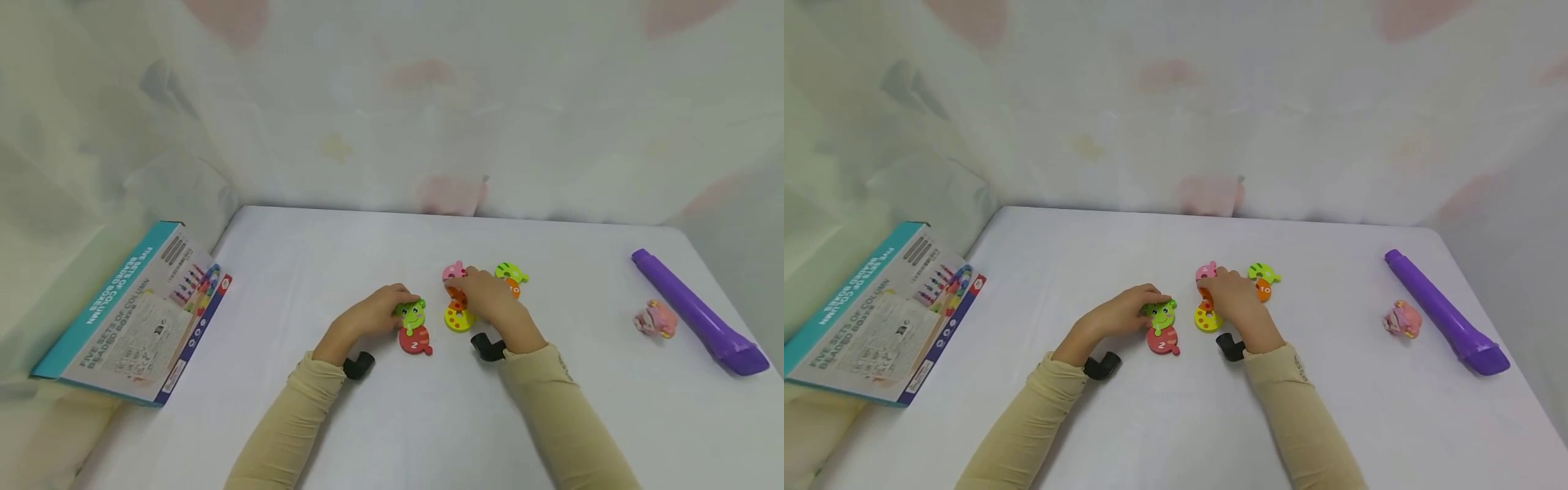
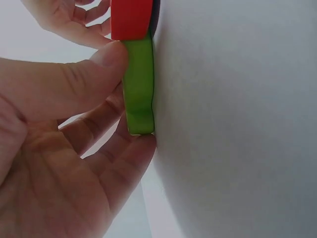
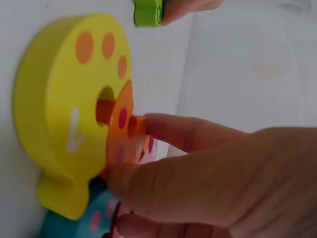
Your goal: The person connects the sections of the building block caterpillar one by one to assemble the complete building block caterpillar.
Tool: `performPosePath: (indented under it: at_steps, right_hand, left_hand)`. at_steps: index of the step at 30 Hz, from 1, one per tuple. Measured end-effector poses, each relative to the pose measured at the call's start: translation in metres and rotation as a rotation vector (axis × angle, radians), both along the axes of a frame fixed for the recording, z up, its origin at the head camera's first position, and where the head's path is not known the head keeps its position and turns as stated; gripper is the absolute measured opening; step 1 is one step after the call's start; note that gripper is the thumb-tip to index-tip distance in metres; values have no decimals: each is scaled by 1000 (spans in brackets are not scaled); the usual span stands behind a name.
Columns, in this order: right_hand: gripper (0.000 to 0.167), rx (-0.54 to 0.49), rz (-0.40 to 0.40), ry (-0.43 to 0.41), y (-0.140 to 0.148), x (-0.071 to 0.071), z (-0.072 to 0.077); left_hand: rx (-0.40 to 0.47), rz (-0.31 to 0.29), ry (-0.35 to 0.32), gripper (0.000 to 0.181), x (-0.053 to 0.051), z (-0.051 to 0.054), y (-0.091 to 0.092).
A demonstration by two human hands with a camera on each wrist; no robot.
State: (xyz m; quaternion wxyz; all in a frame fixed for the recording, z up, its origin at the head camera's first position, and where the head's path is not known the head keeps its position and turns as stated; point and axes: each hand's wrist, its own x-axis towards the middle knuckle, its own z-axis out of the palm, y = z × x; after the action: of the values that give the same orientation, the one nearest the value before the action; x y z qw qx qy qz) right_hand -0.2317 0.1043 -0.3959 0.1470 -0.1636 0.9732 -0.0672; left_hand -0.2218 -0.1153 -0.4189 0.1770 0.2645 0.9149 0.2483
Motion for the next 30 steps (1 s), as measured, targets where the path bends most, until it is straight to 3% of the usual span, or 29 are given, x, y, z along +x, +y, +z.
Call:
performPosePath:
  at_steps: [9,15,19,24,30]
  right_hand:
    - [48,48,40,-22,-2,-1,1]
    - [54,-5,0,27,1,4,-1]
    - [58,-101,6,129,3,19,4]
    - [54,-180,134,231,-2,47,5]
    - [50,-139,229,224,-12,74,-1]
  left_hand:
    - [-9,4,-11,48,0,-3,0]
    - [-1,0,-12,48,1,-3,0]
    - [5,2,-13,48,1,-2,0]
    - [6,-4,-4,49,-1,-2,0]
    - [14,-4,-4,50,-2,-2,0]
